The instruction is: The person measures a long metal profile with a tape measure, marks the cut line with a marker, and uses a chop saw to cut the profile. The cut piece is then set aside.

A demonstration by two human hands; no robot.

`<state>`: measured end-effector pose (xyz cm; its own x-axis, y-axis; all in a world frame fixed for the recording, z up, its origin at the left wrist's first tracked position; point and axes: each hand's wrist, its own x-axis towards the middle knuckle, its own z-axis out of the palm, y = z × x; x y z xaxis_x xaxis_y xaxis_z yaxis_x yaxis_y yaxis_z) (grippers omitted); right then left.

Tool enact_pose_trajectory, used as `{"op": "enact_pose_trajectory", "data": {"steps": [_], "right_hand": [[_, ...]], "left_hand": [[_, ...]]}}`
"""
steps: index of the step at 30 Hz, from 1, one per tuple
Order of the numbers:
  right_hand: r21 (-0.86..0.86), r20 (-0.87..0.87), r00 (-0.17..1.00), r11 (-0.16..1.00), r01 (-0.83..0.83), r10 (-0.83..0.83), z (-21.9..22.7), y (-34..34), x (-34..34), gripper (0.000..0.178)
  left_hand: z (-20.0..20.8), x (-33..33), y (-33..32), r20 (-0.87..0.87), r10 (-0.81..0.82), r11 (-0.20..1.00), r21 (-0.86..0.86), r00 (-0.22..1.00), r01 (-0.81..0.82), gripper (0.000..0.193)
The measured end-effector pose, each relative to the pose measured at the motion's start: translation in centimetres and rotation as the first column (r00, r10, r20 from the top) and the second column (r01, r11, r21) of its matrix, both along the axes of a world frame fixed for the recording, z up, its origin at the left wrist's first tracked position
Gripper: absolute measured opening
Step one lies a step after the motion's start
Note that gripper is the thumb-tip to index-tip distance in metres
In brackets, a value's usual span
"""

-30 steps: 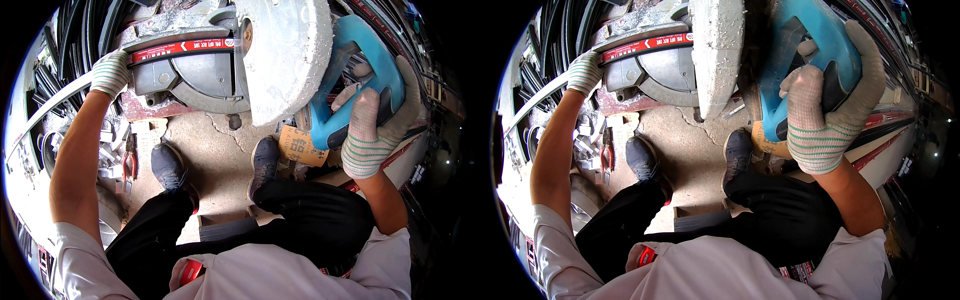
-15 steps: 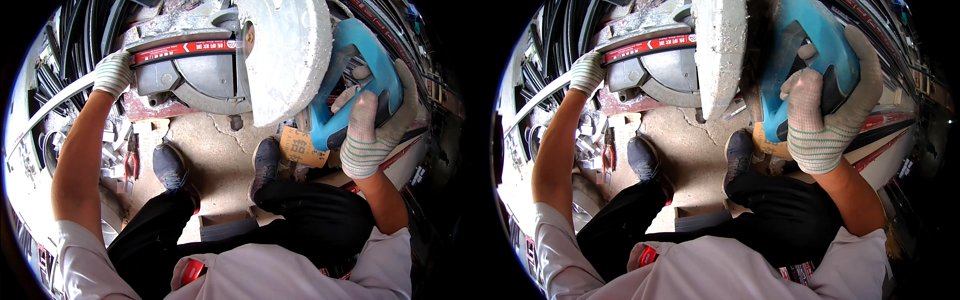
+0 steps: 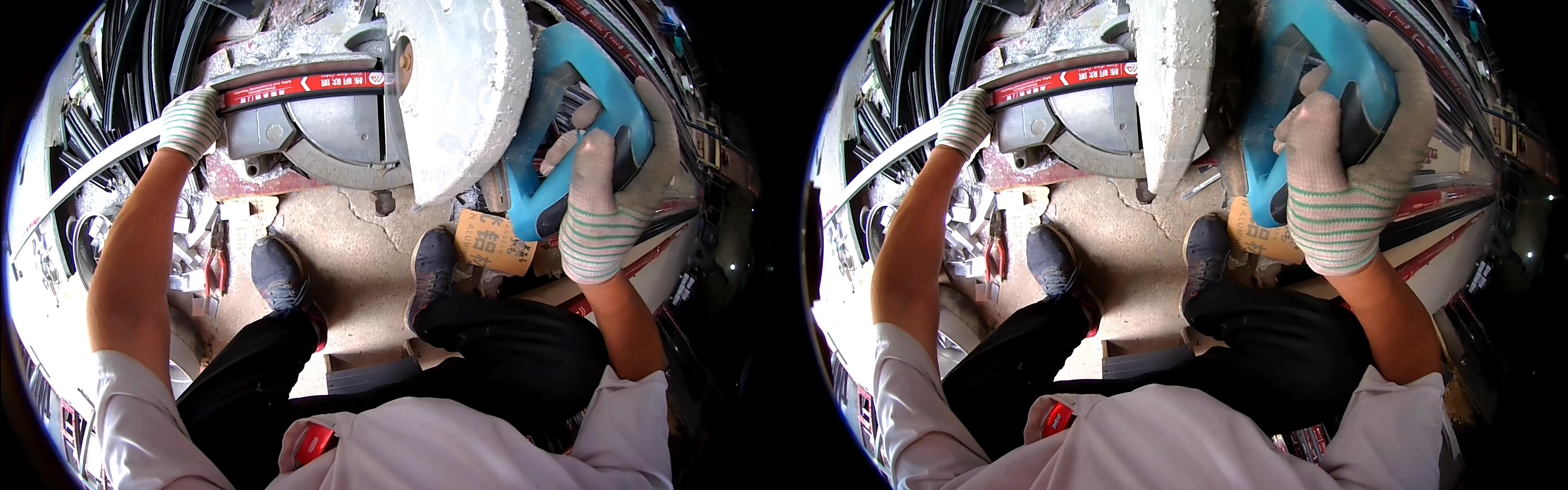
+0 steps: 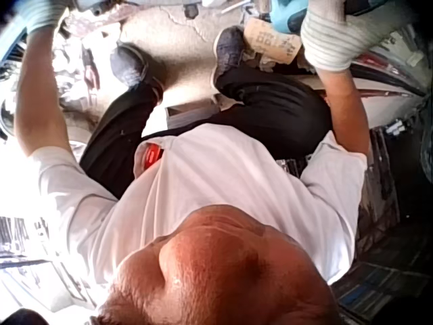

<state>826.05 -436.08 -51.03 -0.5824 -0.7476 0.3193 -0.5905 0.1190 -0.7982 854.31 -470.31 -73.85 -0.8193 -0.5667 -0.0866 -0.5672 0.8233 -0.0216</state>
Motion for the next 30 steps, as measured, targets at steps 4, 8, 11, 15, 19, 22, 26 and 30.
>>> {"op": "enact_pose_trajectory", "data": {"steps": [4,8,11,15,19,22,26,30], "right_hand": [[-0.075,0.017,0.999,0.997,-0.032,0.034,-0.3,0.1,-0.1,0.058],[-0.066,0.022,1.000,0.998,-0.015,0.017,-0.5,0.3,0.2,0.057],[-0.051,-0.023,1.000,0.999,-0.001,0.000,-0.6,0.4,0.3,0.057],[-0.056,-0.052,0.998,0.998,-0.035,0.032,-1.1,0.8,0.1,0.058],[-0.024,-0.058,0.997,0.999,-0.042,0.040,-1.3,1.0,0.0,0.060],[-0.073,0.007,0.999,0.997,-0.032,0.033,-1.4,0.8,0.4,0.060],[-0.080,0.017,0.999,0.996,-0.036,0.038,-1.4,0.7,0.4,0.060],[-0.071,-0.005,0.999,0.997,-0.038,0.038,-1.3,0.7,0.3,0.060]], "left_hand": [[0.1,0.0,0.0,-0.019,-0.016,1.000,-0.009,1.000,0.016,0.011],[0.4,-0.3,0.3,0.026,0.001,1.000,-0.019,1.000,-0.001,0.012],[0.5,-0.3,0.4,0.019,0.004,1.000,-0.020,1.000,-0.004,0.012],[0.7,-0.4,0.5,0.013,0.003,1.000,-0.025,1.000,-0.003,0.012],[0.4,-0.2,0.3,0.006,-0.002,1.000,-0.028,1.000,0.003,0.012],[0.4,-0.1,0.3,0.012,-0.002,1.000,-0.022,1.000,0.002,0.012],[0.3,-0.2,0.3,0.025,-0.001,1.000,-0.024,1.000,0.002,0.011],[0.2,-0.2,0.2,0.018,0.000,1.000,-0.020,1.000,0.000,0.011]]}}
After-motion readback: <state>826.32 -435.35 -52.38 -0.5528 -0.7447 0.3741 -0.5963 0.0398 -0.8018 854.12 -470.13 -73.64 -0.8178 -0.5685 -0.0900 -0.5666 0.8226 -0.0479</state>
